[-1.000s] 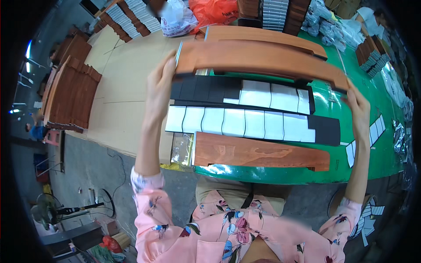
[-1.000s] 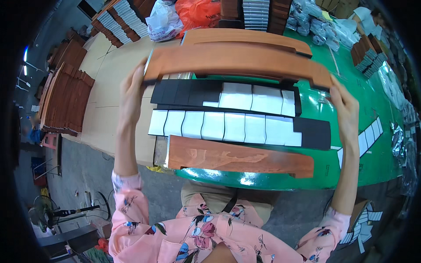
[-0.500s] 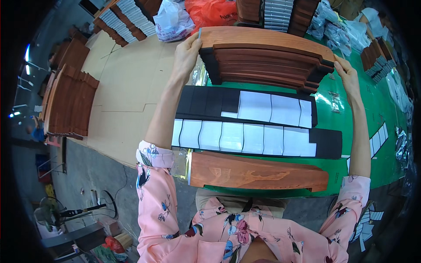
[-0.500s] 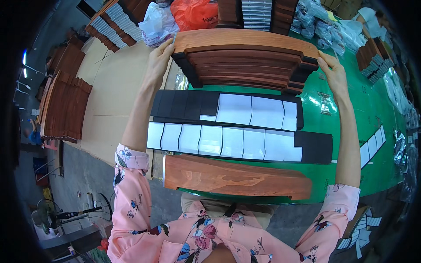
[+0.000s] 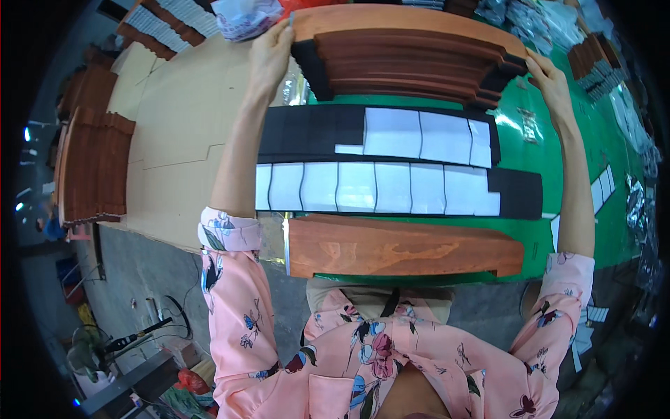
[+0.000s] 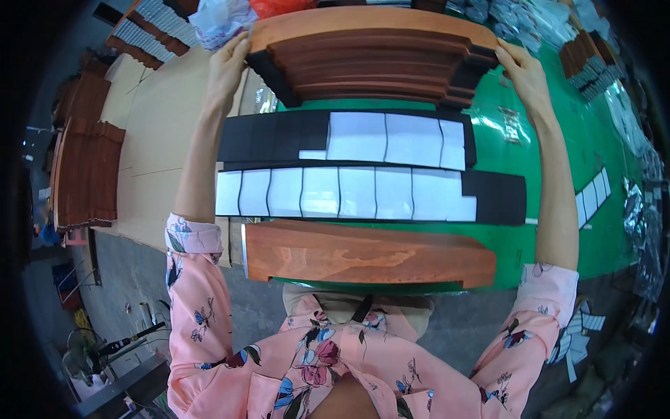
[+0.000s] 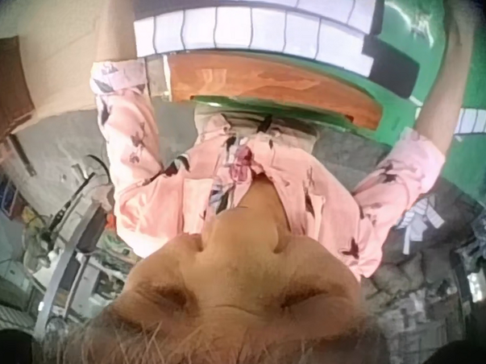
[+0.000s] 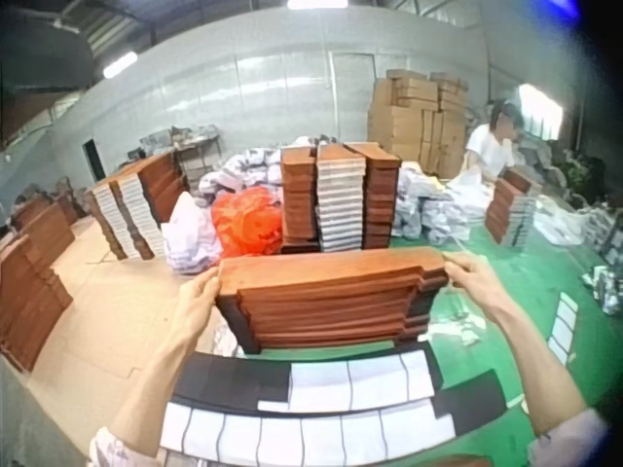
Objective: Applying small adhesive black pads to the ends of wood-textured L-shaped furniture components.
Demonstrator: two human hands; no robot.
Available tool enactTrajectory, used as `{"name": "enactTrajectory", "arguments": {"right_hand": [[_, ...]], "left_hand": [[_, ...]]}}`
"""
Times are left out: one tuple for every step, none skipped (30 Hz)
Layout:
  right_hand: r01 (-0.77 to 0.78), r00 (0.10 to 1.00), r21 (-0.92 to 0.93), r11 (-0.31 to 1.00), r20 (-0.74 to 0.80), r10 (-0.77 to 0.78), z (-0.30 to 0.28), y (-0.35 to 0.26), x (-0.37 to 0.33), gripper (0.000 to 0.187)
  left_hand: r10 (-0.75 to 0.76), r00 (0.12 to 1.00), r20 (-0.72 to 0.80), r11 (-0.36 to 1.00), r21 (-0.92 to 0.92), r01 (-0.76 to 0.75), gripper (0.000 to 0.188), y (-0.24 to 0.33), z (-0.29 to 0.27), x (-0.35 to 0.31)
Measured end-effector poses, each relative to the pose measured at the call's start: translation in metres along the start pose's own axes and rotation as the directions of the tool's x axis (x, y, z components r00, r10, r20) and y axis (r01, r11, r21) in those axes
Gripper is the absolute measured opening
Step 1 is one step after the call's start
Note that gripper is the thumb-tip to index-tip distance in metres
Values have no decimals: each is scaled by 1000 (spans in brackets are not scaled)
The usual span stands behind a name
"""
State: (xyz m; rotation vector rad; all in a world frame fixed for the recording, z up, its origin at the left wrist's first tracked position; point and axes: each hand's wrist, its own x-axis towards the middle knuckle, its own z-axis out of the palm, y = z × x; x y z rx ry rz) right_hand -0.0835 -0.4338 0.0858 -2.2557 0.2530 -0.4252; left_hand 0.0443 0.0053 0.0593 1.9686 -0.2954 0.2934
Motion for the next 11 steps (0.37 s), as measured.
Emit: {"name": "enactTrajectory", "arguments": {"right_hand": [[-14,1000,-14,1000,-2,14,1,-4,-4,41],[-53,999,7,999,4,53,6,-9,-8,45],[-85,996,28,996,9,85,12,-16,-10,49],[-73,997,-18,997,-15,72,17,-21,-17,57],[-72,997,-24,997,-14,72,16,-23,-23,57],[-33,996,-27,999,-83,31,15,-23,-29,59],[7,989,-31,999,-150,-12,14,-25,-36,61],[8,989,-36,999,-149,-13,10,-27,-45,61],[84,980,-96,992,-171,-99,6,-28,-55,62],[159,965,-156,975,-186,-187,3,-31,-65,62],[180,971,-141,974,-134,-199,1,-35,-76,67]], "left_hand": [[-7,1000,14,1000,-13,7,38,-2,0,1],[1,1000,31,999,53,-3,40,1,-4,0],[12,999,44,993,117,-17,43,3,-6,-1],[56,998,-5,982,181,-54,41,4,-6,-5],[54,999,-6,983,175,-52,41,11,-8,-12],[109,994,-13,986,128,-107,43,20,-11,-22],[165,986,-24,983,82,-162,46,26,-16,-35],[163,986,-26,984,78,-160,46,28,-25,-50],[167,985,47,983,74,-171,46,25,-36,-66],[172,978,119,981,71,-181,47,21,-48,-80],[198,963,182,972,93,-217,47,14,-59,-93]]}}
